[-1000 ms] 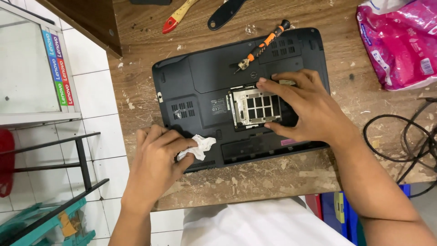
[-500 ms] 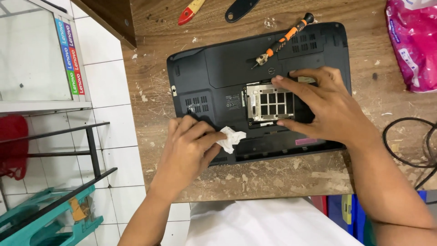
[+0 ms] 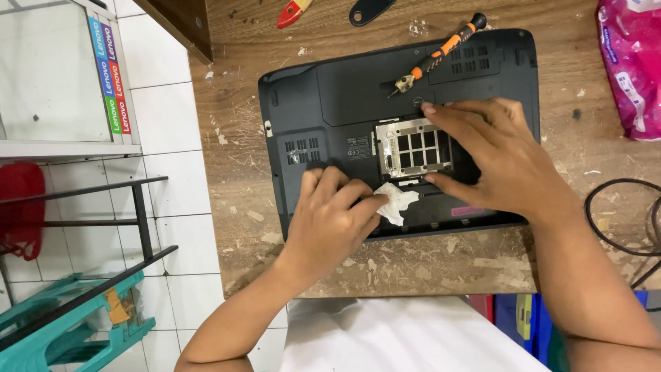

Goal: The person uses a tissue to wipe down a small internal laptop cover and the area around the RAM slots before placing the cover back.

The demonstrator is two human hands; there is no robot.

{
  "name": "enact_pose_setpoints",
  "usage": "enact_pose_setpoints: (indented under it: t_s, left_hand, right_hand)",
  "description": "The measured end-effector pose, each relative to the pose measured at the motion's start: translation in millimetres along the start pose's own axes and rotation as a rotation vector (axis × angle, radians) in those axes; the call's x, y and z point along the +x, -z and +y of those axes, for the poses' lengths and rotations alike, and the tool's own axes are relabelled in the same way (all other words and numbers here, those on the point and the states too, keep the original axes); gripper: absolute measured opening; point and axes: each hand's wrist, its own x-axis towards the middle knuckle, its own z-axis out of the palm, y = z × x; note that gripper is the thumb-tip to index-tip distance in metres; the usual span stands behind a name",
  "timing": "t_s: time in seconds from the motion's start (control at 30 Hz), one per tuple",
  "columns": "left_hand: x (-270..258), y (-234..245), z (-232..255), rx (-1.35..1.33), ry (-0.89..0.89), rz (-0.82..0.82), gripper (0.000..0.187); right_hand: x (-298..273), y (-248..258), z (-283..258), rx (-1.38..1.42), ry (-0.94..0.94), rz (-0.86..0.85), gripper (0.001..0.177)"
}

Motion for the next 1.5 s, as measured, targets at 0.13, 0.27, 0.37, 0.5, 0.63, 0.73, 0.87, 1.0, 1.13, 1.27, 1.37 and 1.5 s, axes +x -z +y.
enact_pose_setpoints:
  t_s: [0.13,0.27,0.37,0.5,0.63,0.73,0.87,1.0,1.13,1.27,1.37,1.5]
  left_hand:
    - [-2,0,0,-0.001,-0.024,0.014,0.016]
    - [-2,10,-8,-0.013,0.008,-0.009,0.021]
    - [-7,17,-12,0.000,0.040,0.003,0.018]
    - [-16,26,-17,-0.018,0.060,0.073,0.020]
    - [-32,30,-31,-0.040,0.098,0.161,0.021]
    - [-40,32,-35,-0.022,0.160,0.237,0.019]
    - [-50,29,-37,-0.076,0.183,0.276,0.021]
    - [-56,24,-37,-0.109,0.169,0.256,0.021]
    - [-58,20,-32,-0.165,0.142,0.250,0.016]
    - [-57,19,-28,-0.212,0.113,0.252,0.018]
    - [-54,17,-24,-0.266,0.176,0.343,0.022]
    - [-66,14,-33,-0.235,0.263,0.425,0.030]
  right_hand:
    - [0,1,-2,0.017,-0.011,0.033,0.084]
    - [0,1,-1,0.037,-0.017,0.047,0.080]
    - [-4,-2,3,0.069,0.001,0.077,0.080]
    - [-6,-3,5,0.162,0.067,0.154,0.072]
    - [0,-3,-10,0.204,0.084,0.205,0.075]
    - [11,-5,-27,0.133,-0.006,0.146,0.078]
    - [28,-15,-43,-0.032,0.022,0.111,0.073]
    - [39,-20,-58,-0.058,0.032,0.064,0.074]
    - [35,-23,-69,-0.081,0.019,0.063,0.065]
    - [34,-23,-98,0.206,0.101,0.096,0.031]
    - [38,-30,-117,0.362,0.129,0.049,0.022]
    - [28,-58,-122,0.381,0.110,0.001,0.033]
